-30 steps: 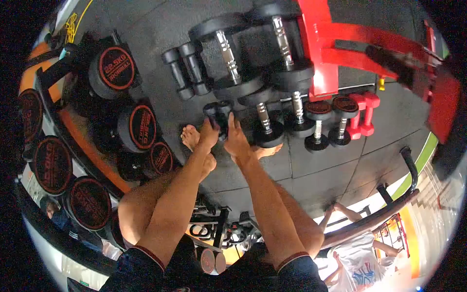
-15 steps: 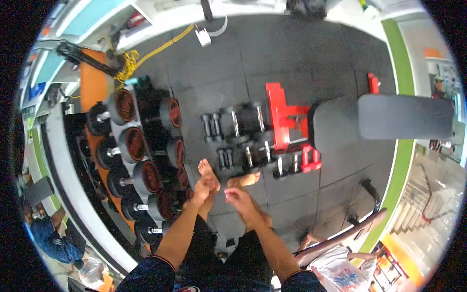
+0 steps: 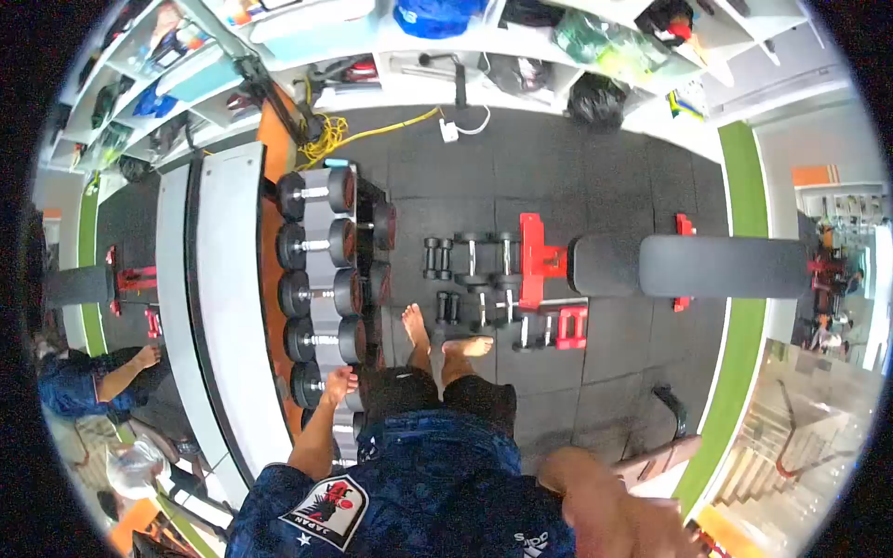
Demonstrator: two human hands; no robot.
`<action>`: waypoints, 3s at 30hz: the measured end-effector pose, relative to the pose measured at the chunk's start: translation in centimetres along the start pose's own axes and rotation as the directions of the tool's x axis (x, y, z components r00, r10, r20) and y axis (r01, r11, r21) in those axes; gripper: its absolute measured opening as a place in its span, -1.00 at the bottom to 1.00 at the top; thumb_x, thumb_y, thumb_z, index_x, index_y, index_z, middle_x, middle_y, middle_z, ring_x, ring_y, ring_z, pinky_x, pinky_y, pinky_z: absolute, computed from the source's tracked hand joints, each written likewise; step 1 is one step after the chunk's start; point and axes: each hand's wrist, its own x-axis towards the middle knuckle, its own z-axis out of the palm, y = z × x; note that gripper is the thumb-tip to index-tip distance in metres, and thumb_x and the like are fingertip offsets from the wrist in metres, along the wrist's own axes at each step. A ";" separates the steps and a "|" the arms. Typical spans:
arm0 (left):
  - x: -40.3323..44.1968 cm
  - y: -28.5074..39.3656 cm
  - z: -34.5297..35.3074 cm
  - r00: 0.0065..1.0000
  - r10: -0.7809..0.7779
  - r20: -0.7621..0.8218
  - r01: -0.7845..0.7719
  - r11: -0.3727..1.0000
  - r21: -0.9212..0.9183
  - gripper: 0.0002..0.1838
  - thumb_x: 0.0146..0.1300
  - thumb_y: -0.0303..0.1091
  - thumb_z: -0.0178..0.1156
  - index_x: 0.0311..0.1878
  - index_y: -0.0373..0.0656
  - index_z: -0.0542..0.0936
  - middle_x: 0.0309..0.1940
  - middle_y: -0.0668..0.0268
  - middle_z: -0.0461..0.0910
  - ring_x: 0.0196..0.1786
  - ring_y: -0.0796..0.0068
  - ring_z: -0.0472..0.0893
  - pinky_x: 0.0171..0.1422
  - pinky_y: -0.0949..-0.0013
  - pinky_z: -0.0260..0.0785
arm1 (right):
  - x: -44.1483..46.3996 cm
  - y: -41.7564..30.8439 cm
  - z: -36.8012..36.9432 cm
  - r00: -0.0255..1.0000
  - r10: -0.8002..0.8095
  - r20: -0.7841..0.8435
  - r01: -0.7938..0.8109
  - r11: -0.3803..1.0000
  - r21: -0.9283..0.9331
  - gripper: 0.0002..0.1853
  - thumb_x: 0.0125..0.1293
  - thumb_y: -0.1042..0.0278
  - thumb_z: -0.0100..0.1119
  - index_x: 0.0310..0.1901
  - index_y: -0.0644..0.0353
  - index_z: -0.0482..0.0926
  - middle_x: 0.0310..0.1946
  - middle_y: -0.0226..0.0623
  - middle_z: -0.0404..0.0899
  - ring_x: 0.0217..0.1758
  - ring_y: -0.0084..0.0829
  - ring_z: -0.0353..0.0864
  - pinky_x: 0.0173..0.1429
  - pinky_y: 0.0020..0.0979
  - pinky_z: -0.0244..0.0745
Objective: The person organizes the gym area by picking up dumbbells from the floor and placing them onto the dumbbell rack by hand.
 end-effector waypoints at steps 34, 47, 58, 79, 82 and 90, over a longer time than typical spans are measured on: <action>-10.1 11.6 20.7 0.883 0.372 0.287 -0.407 0.301 0.862 -0.60 0.08 -0.10 0.28 -0.20 -0.27 0.67 -0.22 -0.01 0.66 -0.08 0.06 0.64 0.08 0.20 0.44 | -32.8 -28.1 -36.3 0.059 0.384 -0.922 -0.534 -0.768 -0.354 -0.60 0.05 0.08 0.41 -0.17 0.20 0.68 -0.25 -0.19 0.70 -0.16 -0.39 0.68 -0.02 -0.38 0.53; -4.2 17.1 25.2 0.909 0.305 0.285 -0.396 0.845 0.359 -0.85 0.12 -0.40 0.25 -0.29 -0.29 0.65 -0.50 0.31 0.63 -0.44 0.56 0.59 -0.31 0.48 0.45 | -24.8 -20.1 -41.8 0.384 0.288 -0.877 -0.633 -0.609 -0.477 -0.78 0.07 0.30 0.38 -0.27 0.20 0.68 -0.43 -0.27 0.70 -0.34 -0.45 0.69 -0.18 -0.40 0.55; 14.2 19.2 33.6 0.952 0.002 0.307 -0.083 0.964 0.252 -0.78 0.23 -0.29 0.28 -0.47 -0.15 0.52 -0.60 0.38 0.53 -0.58 0.59 0.50 -0.49 0.49 0.35 | -11.9 -13.5 -61.0 0.801 0.183 -0.571 -0.230 -0.786 -0.574 -0.65 0.20 0.25 0.26 -0.01 0.19 0.54 -0.08 -0.12 0.54 -0.02 -0.18 0.51 0.05 -0.21 0.41; 53.3 7.3 51.3 0.975 -0.056 0.214 0.091 0.983 -0.158 -0.72 0.03 -0.23 0.46 -0.39 -0.14 0.56 -0.60 0.42 0.47 -0.59 0.56 0.43 -0.51 0.41 0.36 | -11.5 -11.7 -75.3 0.817 0.117 -0.564 -0.356 -0.667 -0.655 -0.30 0.36 -0.04 -0.21 0.34 0.40 0.18 0.40 0.01 0.11 0.44 -0.12 0.14 0.48 -0.16 0.00; 53.9 6.9 51.0 0.971 -0.052 0.235 0.090 0.984 -0.154 -0.74 0.06 -0.29 0.36 -0.57 -0.09 0.46 -0.74 0.43 0.32 -0.71 0.56 0.31 -0.59 0.41 0.22 | -11.6 -11.1 -75.3 0.802 0.094 -0.590 -0.406 -0.639 -0.654 -0.28 0.36 -0.05 -0.22 0.34 0.41 0.16 0.40 0.02 0.09 0.42 -0.12 0.18 0.43 -0.16 0.13; 50.2 8.4 49.8 0.975 -0.080 0.209 0.109 0.985 -0.131 -0.73 0.02 -0.38 0.26 -0.69 -0.05 0.40 -0.81 0.40 0.31 -0.77 0.51 0.29 -0.64 0.36 0.17 | -10.6 -12.3 -75.4 0.843 0.281 -0.458 -0.079 -0.779 -0.622 -0.30 0.40 -0.13 -0.25 0.28 0.38 0.27 0.35 0.06 0.20 0.44 -0.04 0.12 0.48 -0.13 -0.06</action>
